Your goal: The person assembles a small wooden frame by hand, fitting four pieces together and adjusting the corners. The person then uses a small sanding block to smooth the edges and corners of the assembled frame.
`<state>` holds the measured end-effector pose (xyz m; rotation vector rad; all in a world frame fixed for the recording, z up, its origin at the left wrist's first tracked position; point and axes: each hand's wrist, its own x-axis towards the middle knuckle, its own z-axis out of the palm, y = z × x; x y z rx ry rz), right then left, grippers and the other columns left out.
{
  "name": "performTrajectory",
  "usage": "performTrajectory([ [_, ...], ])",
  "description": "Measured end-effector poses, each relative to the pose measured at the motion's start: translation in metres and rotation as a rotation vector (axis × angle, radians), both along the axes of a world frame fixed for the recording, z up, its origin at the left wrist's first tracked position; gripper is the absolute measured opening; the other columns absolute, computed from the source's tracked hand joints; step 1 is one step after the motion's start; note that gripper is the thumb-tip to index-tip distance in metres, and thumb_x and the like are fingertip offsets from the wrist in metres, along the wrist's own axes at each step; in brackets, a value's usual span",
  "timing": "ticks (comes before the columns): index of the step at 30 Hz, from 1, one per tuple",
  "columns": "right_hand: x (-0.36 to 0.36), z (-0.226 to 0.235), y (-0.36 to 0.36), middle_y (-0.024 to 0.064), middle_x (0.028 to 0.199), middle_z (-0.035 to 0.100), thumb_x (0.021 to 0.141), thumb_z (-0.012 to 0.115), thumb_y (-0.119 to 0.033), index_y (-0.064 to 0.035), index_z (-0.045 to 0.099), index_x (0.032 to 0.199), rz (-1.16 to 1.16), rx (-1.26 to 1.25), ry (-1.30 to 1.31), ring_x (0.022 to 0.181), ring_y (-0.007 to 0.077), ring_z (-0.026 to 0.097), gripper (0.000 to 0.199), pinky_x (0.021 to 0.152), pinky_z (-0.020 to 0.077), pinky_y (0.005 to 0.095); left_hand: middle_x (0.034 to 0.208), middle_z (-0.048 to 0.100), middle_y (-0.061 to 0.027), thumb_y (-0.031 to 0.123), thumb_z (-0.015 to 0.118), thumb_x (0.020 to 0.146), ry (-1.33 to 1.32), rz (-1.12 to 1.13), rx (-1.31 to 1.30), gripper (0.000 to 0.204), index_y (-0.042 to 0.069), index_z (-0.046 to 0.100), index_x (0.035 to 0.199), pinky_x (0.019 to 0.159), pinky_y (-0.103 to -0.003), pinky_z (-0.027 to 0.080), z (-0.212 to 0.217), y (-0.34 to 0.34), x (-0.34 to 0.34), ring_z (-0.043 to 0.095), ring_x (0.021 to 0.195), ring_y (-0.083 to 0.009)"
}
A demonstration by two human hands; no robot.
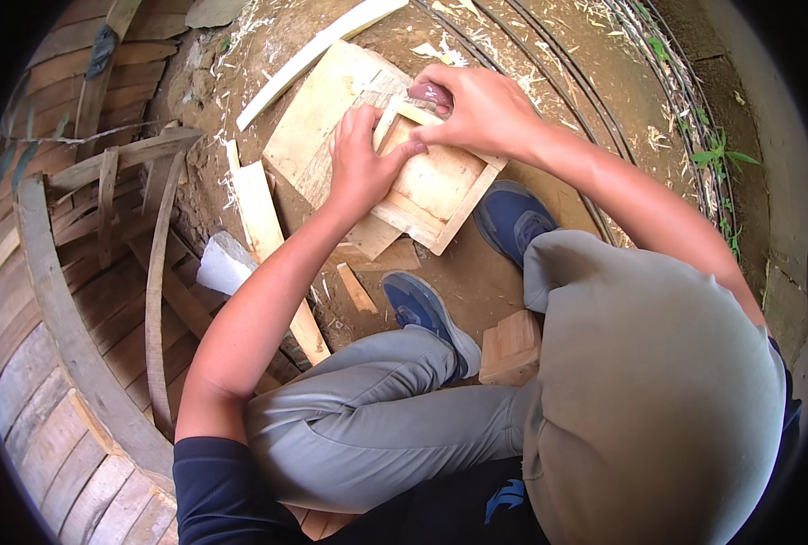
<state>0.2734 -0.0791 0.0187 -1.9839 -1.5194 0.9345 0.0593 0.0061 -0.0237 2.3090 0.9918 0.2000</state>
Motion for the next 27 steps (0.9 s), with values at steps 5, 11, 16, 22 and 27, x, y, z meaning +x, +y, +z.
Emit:
performTrajectory([
  [5, -0.008, -0.003, -0.004, 0.0047, 0.089, 0.073, 0.074, 0.082, -0.033, -0.0147, 0.074, 0.115, -0.107, 0.091, 0.056, 0.08, 0.0248, 0.071, 0.046, 0.074, 0.0554, 0.0375, 0.112, 0.058, -0.0145, 0.044, 0.09, 0.075, -0.009, -0.004, 0.009, 0.063, 0.005, 0.058, 0.113, 0.097, -0.048, 0.042, 0.002, 0.0, -0.002, 0.054, 0.111, -0.0359],
  [11, -0.014, -0.011, -0.007, 0.0065, 0.091, 0.075, 0.077, 0.08, -0.027, -0.0159, 0.076, 0.112, -0.112, 0.164, 0.053, 0.082, 0.0263, 0.073, 0.037, 0.074, 0.0562, 0.0382, 0.11, 0.057, -0.015, 0.043, 0.09, 0.075, -0.004, -0.01, 0.047, 0.063, 0.005, 0.056, 0.113, 0.094, -0.048, 0.043, 0.002, 0.0, -0.002, 0.055, 0.108, -0.0355],
  [16, -0.022, -0.009, -0.01, 0.0076, 0.088, 0.075, 0.076, 0.08, -0.027, -0.0161, 0.076, 0.111, -0.175, 0.176, 0.104, 0.079, 0.027, 0.073, 0.036, 0.073, 0.0566, 0.0381, 0.113, 0.058, -0.0149, 0.044, 0.089, 0.076, 0.011, -0.002, 0.017, 0.063, 0.006, 0.058, 0.114, 0.098, -0.049, 0.042, 0.002, 0.0, -0.001, 0.054, 0.112, -0.0361],
  [22, -0.023, -0.005, -0.008, 0.0046, 0.093, 0.078, 0.071, 0.084, -0.027, -0.0231, 0.078, 0.114, -0.182, 0.091, 0.089, 0.088, 0.0268, 0.075, 0.044, 0.077, 0.0579, 0.0403, 0.113, 0.058, -0.015, 0.043, 0.089, 0.076, 0.003, -0.001, 0.015, 0.062, 0.005, 0.058, 0.114, 0.098, -0.048, 0.042, 0.001, 0.001, -0.001, 0.055, 0.112, -0.0362],
  [27, -0.02, -0.01, -0.009, 0.0054, 0.089, 0.075, 0.075, 0.081, -0.03, -0.0184, 0.077, 0.112, -0.197, 0.111, 0.125, 0.081, 0.0251, 0.072, 0.039, 0.074, 0.0561, 0.038, 0.113, 0.059, -0.0149, 0.044, 0.089, 0.076, 0.02, 0.007, 0.001, 0.062, 0.006, 0.059, 0.115, 0.098, -0.048, 0.042, 0.003, 0.001, -0.002, 0.054, 0.113, -0.0359],
])
